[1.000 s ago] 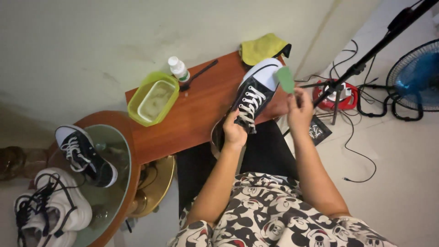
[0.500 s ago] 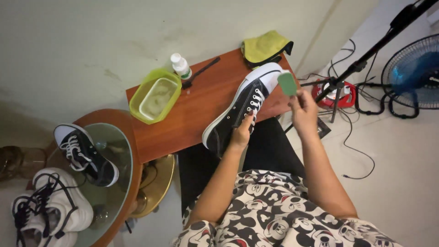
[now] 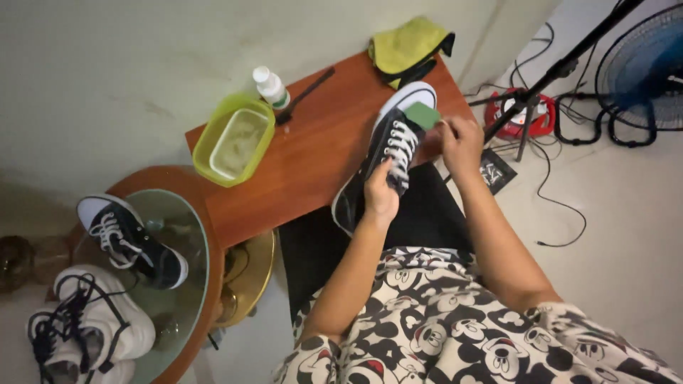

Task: The person scrubs a black canvas sneaker with a green brush, repeatedly dipping the brush into a small container of liquid. They clean the upper, toe, and sole areas, then place the shoe on a glass table next to other shoes.

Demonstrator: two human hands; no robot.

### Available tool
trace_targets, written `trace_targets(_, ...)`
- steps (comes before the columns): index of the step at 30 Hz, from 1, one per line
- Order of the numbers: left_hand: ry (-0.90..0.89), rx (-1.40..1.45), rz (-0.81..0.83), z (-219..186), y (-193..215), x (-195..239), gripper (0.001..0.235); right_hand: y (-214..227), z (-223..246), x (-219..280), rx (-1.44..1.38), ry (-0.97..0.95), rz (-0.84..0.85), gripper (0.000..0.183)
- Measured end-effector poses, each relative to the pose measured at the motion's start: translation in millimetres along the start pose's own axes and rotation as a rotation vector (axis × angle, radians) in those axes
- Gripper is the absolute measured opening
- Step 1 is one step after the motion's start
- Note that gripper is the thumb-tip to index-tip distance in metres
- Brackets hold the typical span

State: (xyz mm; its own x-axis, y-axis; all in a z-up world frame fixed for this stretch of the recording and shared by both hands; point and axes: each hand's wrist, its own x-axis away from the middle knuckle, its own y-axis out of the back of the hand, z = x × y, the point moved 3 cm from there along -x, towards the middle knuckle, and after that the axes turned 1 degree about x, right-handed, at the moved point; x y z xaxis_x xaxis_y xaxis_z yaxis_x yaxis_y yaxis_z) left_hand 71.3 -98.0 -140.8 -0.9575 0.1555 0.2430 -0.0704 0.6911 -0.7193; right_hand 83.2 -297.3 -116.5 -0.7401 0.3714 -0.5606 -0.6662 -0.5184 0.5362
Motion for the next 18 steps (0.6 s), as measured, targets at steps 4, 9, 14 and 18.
trace_targets(4,0.065,0.091,-0.133,-37.2,-19.9,5.4,0.012,-8.2,25.3,6.9,-0.158,-0.129,0.169,0.012)
trace_targets(9,0.254,0.373,-0.271,-58.3,-48.7,26.0,0.009,-17.1,1.7,-2.2,-0.070,-0.056,0.064,0.006)
trace_targets(14,0.284,0.418,-0.249,-30.5,-21.8,2.7,0.015,-12.4,-3.6,-11.4,0.132,-0.082,0.124,0.006)
trace_targets(18,0.257,0.442,-0.201,-40.6,-32.4,15.3,0.016,-6.2,40.9,-3.4,-0.032,-0.269,0.268,0.012)
